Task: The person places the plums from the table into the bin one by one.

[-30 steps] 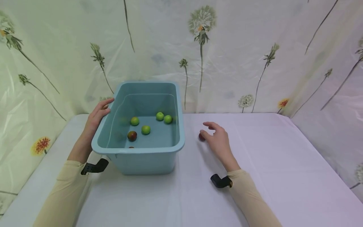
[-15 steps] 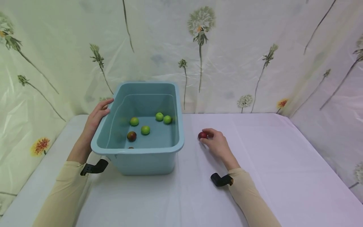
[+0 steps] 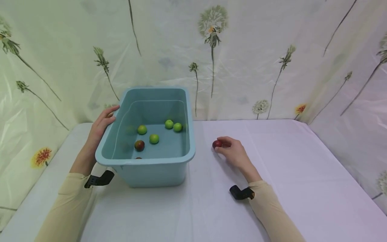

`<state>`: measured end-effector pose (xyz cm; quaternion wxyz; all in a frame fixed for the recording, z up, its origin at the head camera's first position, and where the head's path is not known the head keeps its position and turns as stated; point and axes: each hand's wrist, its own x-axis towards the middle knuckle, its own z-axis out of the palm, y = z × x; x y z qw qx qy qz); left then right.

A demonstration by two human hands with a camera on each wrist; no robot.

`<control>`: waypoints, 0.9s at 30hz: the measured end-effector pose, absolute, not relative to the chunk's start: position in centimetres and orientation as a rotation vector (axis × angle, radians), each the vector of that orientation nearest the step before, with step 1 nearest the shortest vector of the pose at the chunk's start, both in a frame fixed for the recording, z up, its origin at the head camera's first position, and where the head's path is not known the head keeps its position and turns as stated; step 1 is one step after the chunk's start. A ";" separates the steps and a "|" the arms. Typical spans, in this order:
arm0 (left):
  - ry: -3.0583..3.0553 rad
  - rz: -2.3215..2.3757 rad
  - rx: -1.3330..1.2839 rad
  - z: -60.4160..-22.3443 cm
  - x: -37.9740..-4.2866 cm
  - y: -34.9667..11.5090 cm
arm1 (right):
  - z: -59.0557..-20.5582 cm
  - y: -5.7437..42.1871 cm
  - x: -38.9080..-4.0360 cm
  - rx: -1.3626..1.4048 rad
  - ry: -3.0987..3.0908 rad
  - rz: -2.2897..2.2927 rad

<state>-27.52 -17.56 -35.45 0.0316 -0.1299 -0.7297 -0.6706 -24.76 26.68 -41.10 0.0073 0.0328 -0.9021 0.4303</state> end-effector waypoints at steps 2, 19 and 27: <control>-2.250 -2.064 -0.399 -35.4 -27.5 -17.6 | -40.9 26.8 -24.5 0.111 -2.810 1.356; -2.214 -2.101 -0.418 -35.5 -27.8 -17.4 | -36.9 25.5 -23.1 0.192 -2.669 1.449; -2.231 -2.088 -0.402 -35.6 -27.7 -17.5 | -35.1 24.3 -22.7 0.294 -2.576 1.409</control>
